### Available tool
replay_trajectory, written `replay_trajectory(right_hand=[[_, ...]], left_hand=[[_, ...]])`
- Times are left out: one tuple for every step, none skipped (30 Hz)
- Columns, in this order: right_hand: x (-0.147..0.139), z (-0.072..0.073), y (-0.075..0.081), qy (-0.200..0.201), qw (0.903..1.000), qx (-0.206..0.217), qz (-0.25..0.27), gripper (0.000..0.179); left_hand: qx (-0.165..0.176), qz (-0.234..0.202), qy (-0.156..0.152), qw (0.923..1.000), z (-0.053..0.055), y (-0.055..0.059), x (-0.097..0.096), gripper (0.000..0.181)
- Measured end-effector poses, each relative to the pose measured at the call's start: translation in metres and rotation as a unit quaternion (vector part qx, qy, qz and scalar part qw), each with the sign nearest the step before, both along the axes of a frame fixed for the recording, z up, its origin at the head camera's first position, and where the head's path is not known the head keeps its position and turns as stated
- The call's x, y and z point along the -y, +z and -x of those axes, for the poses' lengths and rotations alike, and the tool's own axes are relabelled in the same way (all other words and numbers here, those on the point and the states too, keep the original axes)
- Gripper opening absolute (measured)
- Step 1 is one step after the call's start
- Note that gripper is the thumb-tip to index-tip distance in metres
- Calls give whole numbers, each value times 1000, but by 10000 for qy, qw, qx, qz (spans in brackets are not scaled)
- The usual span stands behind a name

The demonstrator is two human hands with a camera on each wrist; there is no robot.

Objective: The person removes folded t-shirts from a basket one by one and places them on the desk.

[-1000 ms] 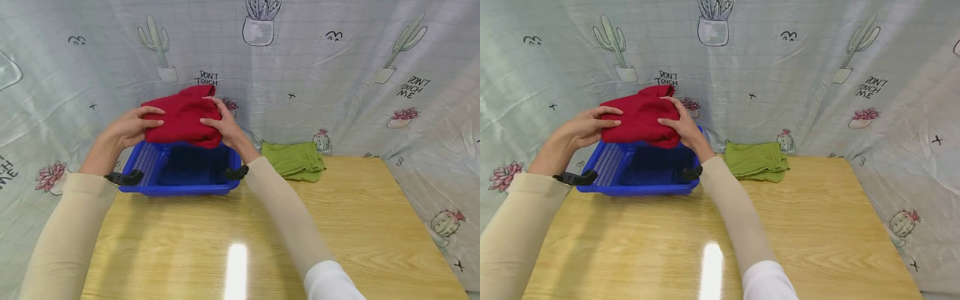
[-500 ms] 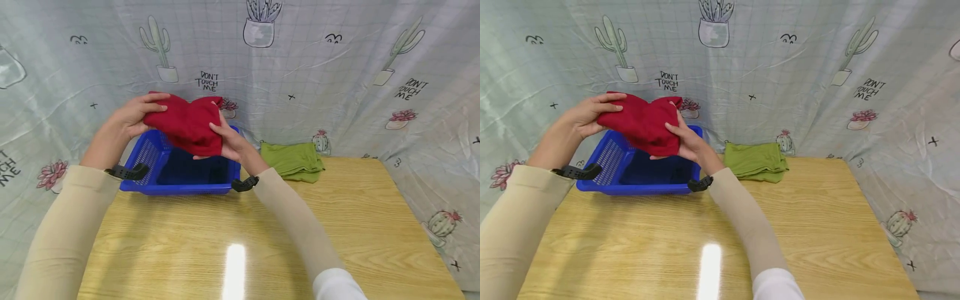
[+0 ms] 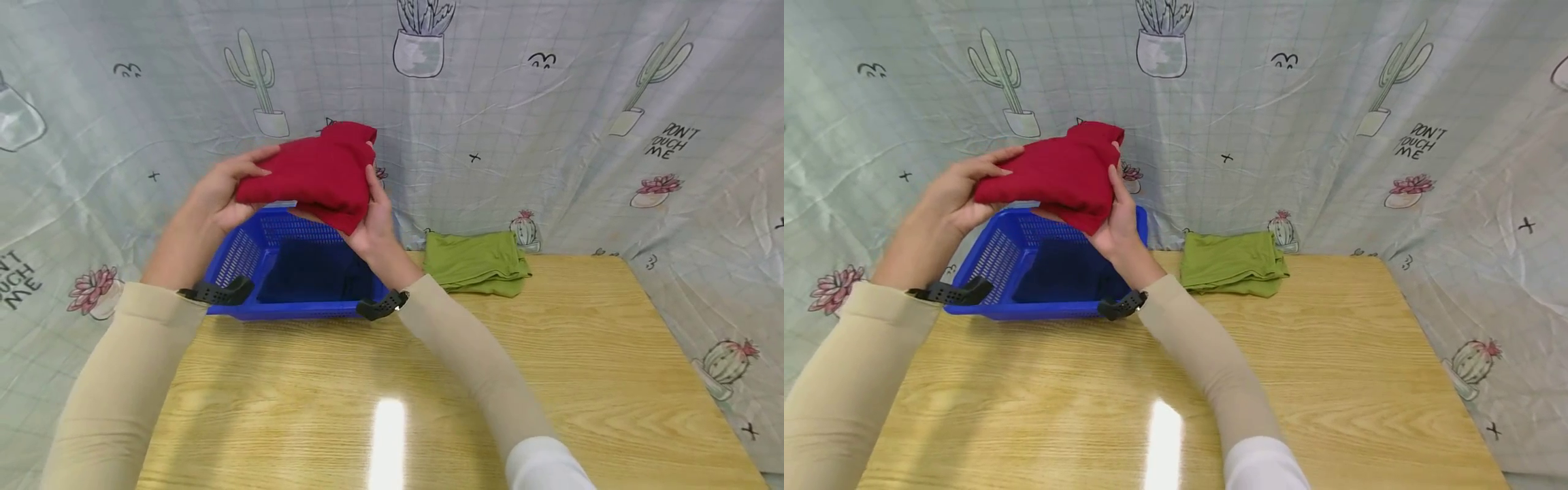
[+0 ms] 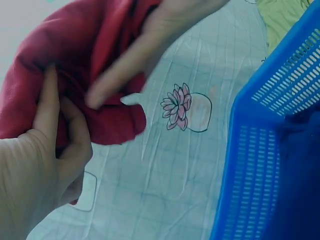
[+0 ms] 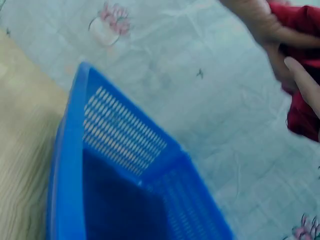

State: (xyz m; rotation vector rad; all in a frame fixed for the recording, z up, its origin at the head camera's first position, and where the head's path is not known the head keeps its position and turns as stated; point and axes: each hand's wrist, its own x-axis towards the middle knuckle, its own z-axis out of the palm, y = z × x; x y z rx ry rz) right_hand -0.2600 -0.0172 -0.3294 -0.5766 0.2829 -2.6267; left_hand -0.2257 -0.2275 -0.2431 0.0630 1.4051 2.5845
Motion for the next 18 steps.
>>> replay_trajectory(right_hand=[[1, -1, 3, -263, 9996, -102, -41, 39], [1, -1, 5, -545, 9982, -227, -82, 41], [0, -1, 7, -817, 9958, -386, -134, 45], [-1, 0, 8, -1126, 9919, -539, -252, 51], [-3, 1, 9, -1461, 9856, -737, -416, 59], [-6, 3, 9, -1693, 9785, -1007, -612, 63], [-9, 5, 10, -1917, 9693, -1282, -852, 66], [-13, 7, 11, -2181, 9558, -1572, -1188, 67], [-17, 9, 12, -2375, 9406, -1874, -1538, 67], [-22, 10, 12, -2542, 9241, -2127, -1901, 65], [-27, 12, 12, -2685, 9069, -2347, -2245, 63], [-32, 12, 12, -2746, 8937, -2469, -2547, 60], [-36, 12, 12, -2733, 8856, -2486, -2816, 58], [-39, 12, 12, -2615, 8847, -2410, -3014, 57], [-42, 11, 12, -2393, 8919, -2235, -3119, 57], [-43, 11, 11, -2158, 9015, -1975, -3188, 59], [-44, 10, 10, -1877, 9140, -1672, -3183, 61], [-44, 9, 9, -1599, 9263, -1329, -3143, 63]], left_hand=[[45, -25, -14, 10000, -1, -1, 1, 47], [27, 28, -25, 10000, -1, -2, 2, 48], [1, 152, -3, 9999, -2, -2, 2, 49], [-57, 281, 29, 9996, -3, -4, 3, 50], [-113, 385, 47, 9992, -3, -6, 5, 51], [-162, 472, 76, 9987, -3, -8, 6, 52], [-229, 577, 97, 9980, -4, -9, 8, 53], [-291, 669, 123, 9973, -5, -11, 9, 52], [-353, 758, 139, 9964, -5, -12, 11, 52], [-405, 831, 153, 9956, -6, -14, 12, 52], [-437, 908, 142, 9948, -7, -15, 14, 52], [-468, 1013, 125, 9937, -8, -16, 15, 52], [-513, 1128, 101, 9922, -8, -18, 16, 52], [-562, 1214, 66, 9910, -9, -19, 16, 52], [-617, 1285, 39, 9898, -9, -21, 17, 52], [-671, 1327, 17, 9889, -10, -22, 17, 51], [-724, 1322, -23, 9886, -10, -24, 16, 51], [-778, 1297, -54, 9885, -10, -25, 15, 51]])
